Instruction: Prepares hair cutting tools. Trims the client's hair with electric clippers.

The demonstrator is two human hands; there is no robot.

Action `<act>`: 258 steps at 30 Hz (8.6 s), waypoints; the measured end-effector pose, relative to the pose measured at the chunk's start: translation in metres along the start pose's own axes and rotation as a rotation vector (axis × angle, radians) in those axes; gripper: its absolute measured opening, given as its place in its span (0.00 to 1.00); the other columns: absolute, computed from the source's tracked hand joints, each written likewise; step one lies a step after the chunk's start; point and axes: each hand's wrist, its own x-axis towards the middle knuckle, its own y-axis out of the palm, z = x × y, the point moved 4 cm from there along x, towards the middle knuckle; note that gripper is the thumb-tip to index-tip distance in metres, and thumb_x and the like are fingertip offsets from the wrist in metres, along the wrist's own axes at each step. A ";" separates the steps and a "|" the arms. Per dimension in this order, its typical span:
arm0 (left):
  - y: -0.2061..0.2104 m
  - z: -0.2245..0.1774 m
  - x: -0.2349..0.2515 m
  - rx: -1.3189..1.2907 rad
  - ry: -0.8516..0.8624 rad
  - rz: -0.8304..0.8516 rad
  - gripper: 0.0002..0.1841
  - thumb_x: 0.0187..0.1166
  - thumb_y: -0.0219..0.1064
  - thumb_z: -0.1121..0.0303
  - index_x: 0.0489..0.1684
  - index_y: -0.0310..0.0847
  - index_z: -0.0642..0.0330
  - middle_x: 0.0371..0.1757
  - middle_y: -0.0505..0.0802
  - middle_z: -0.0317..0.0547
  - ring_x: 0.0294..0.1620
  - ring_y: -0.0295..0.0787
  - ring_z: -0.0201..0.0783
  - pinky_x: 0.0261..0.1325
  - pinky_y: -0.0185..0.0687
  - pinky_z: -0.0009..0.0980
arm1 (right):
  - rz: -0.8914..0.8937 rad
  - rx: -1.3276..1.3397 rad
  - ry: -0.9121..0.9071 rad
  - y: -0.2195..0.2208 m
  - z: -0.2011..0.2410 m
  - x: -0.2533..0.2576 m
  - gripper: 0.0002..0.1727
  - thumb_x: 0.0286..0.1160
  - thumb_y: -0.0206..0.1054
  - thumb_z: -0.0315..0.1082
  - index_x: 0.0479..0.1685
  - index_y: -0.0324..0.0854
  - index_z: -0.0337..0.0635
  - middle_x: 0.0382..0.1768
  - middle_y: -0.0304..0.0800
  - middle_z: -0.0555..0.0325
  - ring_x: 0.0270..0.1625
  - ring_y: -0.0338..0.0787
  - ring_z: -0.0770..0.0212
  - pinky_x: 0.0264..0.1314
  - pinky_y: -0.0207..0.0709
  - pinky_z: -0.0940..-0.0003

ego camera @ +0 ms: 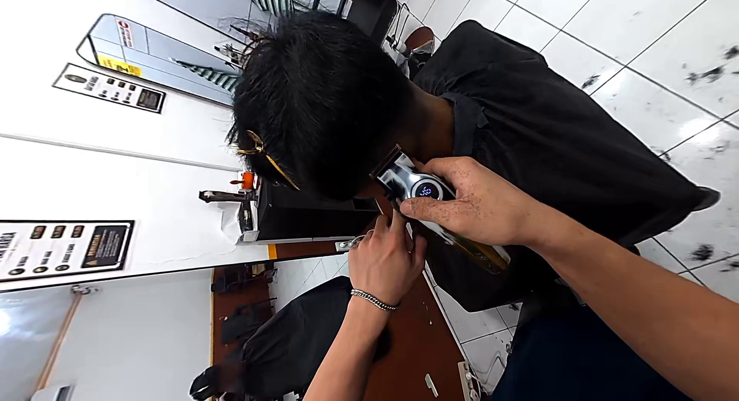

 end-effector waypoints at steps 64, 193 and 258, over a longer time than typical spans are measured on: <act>-0.008 0.000 -0.001 0.076 0.018 -0.001 0.31 0.75 0.59 0.55 0.75 0.81 0.62 0.39 0.96 0.53 0.24 0.91 0.51 0.18 0.76 0.45 | 0.151 0.418 -0.021 -0.019 -0.015 0.010 0.15 0.86 0.62 0.40 0.39 0.82 0.36 0.22 0.85 0.53 0.18 0.87 0.64 0.20 0.85 0.70; -0.112 -0.034 0.033 -0.371 0.333 -0.658 0.15 0.87 0.66 0.56 0.63 0.83 0.53 0.60 0.85 0.49 0.58 0.82 0.42 0.61 0.77 0.36 | -0.212 0.778 -0.314 -0.093 -0.015 -0.058 0.23 0.86 0.45 0.50 0.58 0.81 0.48 0.41 0.91 0.56 0.31 0.92 0.63 0.29 0.89 0.68; 0.004 0.149 0.066 -1.256 0.019 -0.264 0.28 0.67 0.82 0.54 0.62 0.72 0.48 0.31 0.86 0.27 0.19 0.80 0.24 0.23 0.83 0.22 | -0.348 -0.183 -0.013 0.080 -0.009 -0.003 0.18 0.79 0.69 0.53 0.47 0.85 0.47 0.27 0.83 0.66 0.29 0.83 0.72 0.29 0.74 0.71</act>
